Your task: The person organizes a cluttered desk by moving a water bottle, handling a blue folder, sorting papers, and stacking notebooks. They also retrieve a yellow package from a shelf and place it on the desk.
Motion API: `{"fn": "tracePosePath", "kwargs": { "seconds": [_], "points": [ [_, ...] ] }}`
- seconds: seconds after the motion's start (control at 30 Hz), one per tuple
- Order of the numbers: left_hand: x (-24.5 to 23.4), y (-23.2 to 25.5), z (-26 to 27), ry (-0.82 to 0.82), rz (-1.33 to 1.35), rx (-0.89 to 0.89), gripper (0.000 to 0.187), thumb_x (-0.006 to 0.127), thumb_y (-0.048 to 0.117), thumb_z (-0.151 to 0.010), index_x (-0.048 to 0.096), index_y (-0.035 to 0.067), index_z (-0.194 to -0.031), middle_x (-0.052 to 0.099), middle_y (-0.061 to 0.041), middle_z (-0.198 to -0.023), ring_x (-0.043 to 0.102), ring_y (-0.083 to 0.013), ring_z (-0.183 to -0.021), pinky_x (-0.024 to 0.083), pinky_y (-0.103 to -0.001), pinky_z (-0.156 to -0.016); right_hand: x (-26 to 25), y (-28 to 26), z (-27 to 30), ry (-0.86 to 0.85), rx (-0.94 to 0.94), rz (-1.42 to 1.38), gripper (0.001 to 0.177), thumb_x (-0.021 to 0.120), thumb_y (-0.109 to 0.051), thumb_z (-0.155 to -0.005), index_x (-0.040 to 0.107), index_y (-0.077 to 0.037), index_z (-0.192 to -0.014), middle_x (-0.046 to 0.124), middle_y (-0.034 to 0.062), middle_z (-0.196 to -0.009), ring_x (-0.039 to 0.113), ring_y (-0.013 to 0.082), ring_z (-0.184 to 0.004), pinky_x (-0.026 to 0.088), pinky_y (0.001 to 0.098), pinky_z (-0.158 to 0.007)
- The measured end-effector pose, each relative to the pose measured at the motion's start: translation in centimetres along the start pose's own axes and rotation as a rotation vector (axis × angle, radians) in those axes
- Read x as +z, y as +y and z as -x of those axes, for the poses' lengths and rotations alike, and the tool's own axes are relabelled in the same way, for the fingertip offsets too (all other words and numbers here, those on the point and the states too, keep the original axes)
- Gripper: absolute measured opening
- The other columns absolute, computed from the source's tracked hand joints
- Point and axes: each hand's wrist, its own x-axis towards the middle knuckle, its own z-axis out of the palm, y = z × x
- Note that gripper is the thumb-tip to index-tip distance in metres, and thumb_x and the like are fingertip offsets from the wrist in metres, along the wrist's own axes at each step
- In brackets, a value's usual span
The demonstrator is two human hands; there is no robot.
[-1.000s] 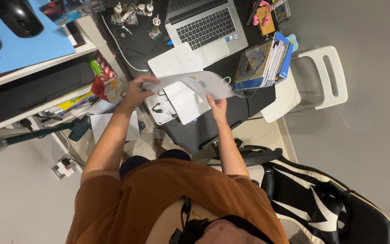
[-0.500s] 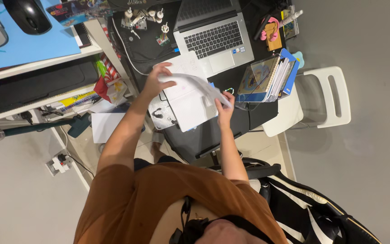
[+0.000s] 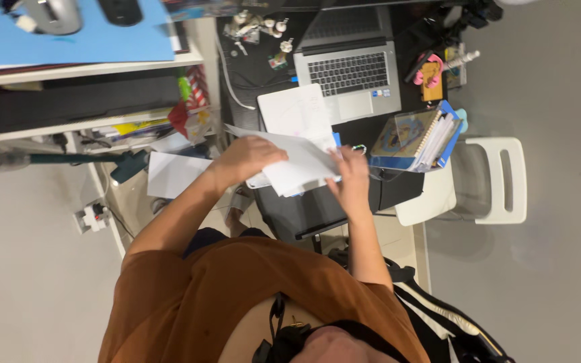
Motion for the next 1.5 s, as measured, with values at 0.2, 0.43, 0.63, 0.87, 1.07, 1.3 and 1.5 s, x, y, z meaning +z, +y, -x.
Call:
{"fn": "tracePosePath", "kwargs": {
  "seconds": [0.2, 0.43, 0.63, 0.87, 1.07, 1.3, 1.5],
  "points": [
    [-7.1, 3.7, 5.0, -0.046, 0.015, -0.178, 0.03, 0.068, 0.009, -0.088, 0.072, 0.013, -0.117, 0.074, -0.001, -0.119, 0.07, -0.0223, -0.112, 0.056, -0.037, -0.093, -1.7, -7.9, -3.4, -0.53, 0.023, -0.28, 0.055, 0.072, -0.003, -0.083, 0.063, -0.015, -0.136, 0.071, 0.0108, -0.107, 0.072, 0.0314, -0.083, 0.058, 0.0413, -0.07],
    [-12.9, -1.6, 18.6, 0.278, 0.098, -0.697, 0.054, 0.078, 0.022, -0.083, 0.065, 0.008, -0.133, 0.062, -0.016, -0.137, 0.055, -0.0362, -0.13, 0.041, -0.045, -0.11, 4.6, -9.5, -3.8, -0.912, 0.364, -0.511, 0.028, 0.062, -0.027, -0.104, 0.071, -0.005, -0.12, 0.077, 0.0187, -0.094, 0.073, 0.0268, -0.08, 0.058, 0.0332, -0.076],
    [-17.7, -13.2, 29.0, 0.718, -0.601, -0.94, 0.068, 0.08, 0.015, -0.095, 0.046, -0.005, -0.15, 0.041, -0.038, -0.146, 0.041, -0.055, -0.134, 0.034, -0.059, -0.112, 16.4, -13.6, -4.2, -0.904, 0.716, -1.254, 0.04, 0.061, -0.019, -0.1, 0.062, 0.009, -0.129, 0.072, 0.018, -0.122, 0.069, 0.022, -0.108, 0.056, 0.0338, -0.093],
    [-20.3, -24.2, 34.1, 0.651, -0.754, -0.814, 0.072, 0.09, 0.031, -0.087, 0.053, -0.003, -0.138, 0.053, -0.029, -0.135, 0.047, -0.0506, -0.126, 0.039, -0.058, -0.107, 28.0, -21.0, -7.6, -0.718, 1.113, -1.703, 0.051, 0.053, -0.006, -0.096, 0.041, 0.013, -0.142, 0.061, 0.0213, -0.134, 0.067, 0.0257, -0.116, 0.058, 0.0345, -0.098],
    [-19.7, -29.7, 36.0, 0.517, -0.541, -0.896, 0.045, 0.081, 0.027, -0.099, 0.064, 0.006, -0.135, 0.069, -0.018, -0.125, 0.063, -0.0402, -0.116, 0.048, -0.05, -0.103, 34.5, -25.1, -9.9, -0.566, 1.089, -1.875, 0.048, 0.053, -0.004, -0.096, 0.04, 0.012, -0.14, 0.06, 0.0222, -0.133, 0.069, 0.0272, -0.113, 0.063, 0.0338, -0.092],
    [-20.9, -25.3, 32.6, 0.616, -0.308, -0.935, 0.047, 0.08, 0.022, -0.093, 0.063, -0.002, -0.129, 0.068, -0.022, -0.121, 0.065, -0.041, -0.112, 0.049, -0.048, -0.096, 40.5, -28.8, -11.9, -0.418, 1.36, -1.709, 0.038, 0.067, -0.005, -0.092, 0.05, -0.001, -0.126, 0.061, 0.0124, -0.118, 0.066, 0.0231, -0.094, 0.062, 0.0322, -0.08],
    [-20.6, -21.8, 28.3, 0.631, -0.235, -0.918, 0.044, 0.082, 0.021, -0.088, 0.066, -0.004, -0.12, 0.067, -0.025, -0.118, 0.061, -0.045, -0.111, 0.045, -0.051, -0.099, 45.8, -32.8, -14.4, -0.322, 1.355, -1.847, 0.029, 0.065, -0.004, -0.096, 0.054, 0.014, -0.116, 0.064, 0.0203, -0.112, 0.068, 0.0252, -0.094, 0.066, 0.0322, -0.083]
  ]
}}
